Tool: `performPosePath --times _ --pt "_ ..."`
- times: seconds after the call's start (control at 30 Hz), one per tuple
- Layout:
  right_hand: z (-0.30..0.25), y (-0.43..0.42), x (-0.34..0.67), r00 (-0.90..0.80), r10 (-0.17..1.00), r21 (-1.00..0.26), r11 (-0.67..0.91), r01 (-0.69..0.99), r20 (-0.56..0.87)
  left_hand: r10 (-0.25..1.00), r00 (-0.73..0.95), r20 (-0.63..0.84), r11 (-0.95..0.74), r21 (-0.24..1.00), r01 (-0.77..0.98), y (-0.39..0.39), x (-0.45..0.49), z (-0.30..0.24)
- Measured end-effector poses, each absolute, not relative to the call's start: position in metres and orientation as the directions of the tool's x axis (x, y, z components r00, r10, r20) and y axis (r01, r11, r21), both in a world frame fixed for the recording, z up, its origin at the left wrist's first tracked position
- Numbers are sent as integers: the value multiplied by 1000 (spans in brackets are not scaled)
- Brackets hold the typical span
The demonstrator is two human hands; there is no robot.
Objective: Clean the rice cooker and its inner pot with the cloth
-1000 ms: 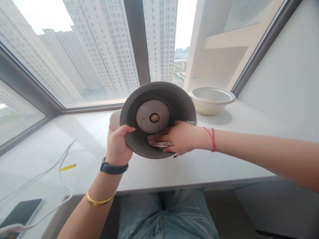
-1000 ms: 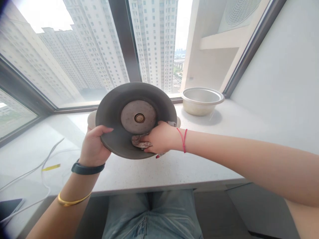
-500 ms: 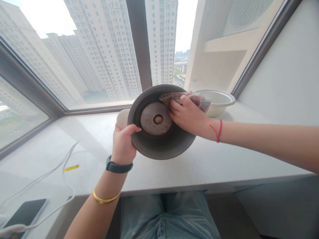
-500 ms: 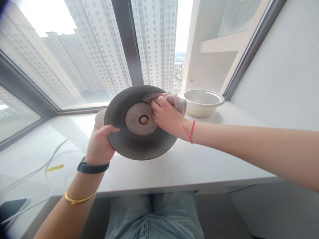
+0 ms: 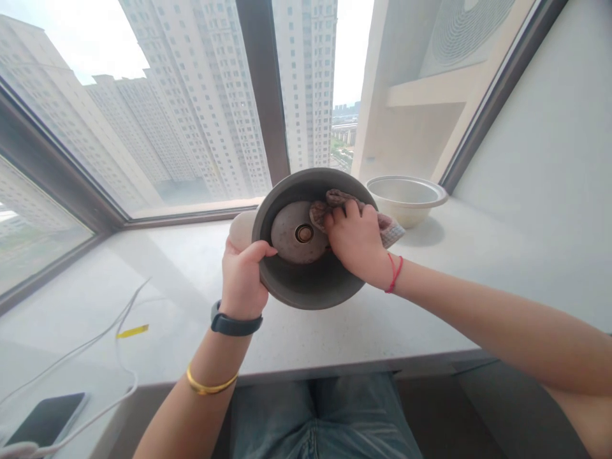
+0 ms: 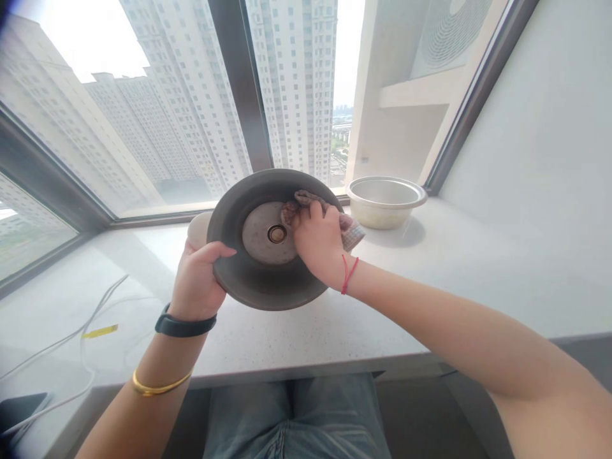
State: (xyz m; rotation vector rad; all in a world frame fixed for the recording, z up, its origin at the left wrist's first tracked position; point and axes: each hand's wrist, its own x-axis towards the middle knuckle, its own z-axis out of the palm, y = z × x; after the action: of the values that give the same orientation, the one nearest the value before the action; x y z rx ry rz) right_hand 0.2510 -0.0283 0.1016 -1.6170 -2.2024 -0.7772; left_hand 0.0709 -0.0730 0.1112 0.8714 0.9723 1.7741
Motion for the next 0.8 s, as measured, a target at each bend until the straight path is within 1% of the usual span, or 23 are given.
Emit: performPosePath --times 0.1,0.17,0.23,0.3,0.4,0.47,0.53,0.63,0.7,0.73,0.8 --pt "106 -43 239 -203 786 88 187 978 583 923 -346 172 -298 886 -356 -75 75 110" --pt "105 -47 226 -201 790 32 224 974 579 920 -346 186 -310 885 -348 -76 77 109" --pt "98 -48 214 -260 816 26 288 957 516 918 -353 183 -312 881 -354 -76 78 108" --pt "89 -49 205 -367 825 48 385 922 430 915 -364 171 -310 877 -368 -75 78 108" --pt "78 -56 204 -543 787 70 548 833 293 908 -391 150 -310 868 -388 -71 74 109" --pt "77 -63 209 -589 781 63 590 805 207 903 -406 141 -315 861 -400 -69 70 110" --pt "80 -69 216 -549 820 65 546 835 163 903 -411 126 -305 861 -406 -67 66 110" --pt "89 -69 223 -368 912 78 359 930 184 916 -383 117 -281 868 -408 -67 64 111" --pt "96 -61 225 -247 938 63 239 969 243 925 -356 132 -279 872 -402 -68 65 112" --pt "99 -55 225 -210 935 46 206 978 286 928 -344 141 -281 874 -397 -70 65 111" --pt "106 -42 224 -172 906 -14 192 981 387 931 -332 151 -281 877 -390 -72 67 111"
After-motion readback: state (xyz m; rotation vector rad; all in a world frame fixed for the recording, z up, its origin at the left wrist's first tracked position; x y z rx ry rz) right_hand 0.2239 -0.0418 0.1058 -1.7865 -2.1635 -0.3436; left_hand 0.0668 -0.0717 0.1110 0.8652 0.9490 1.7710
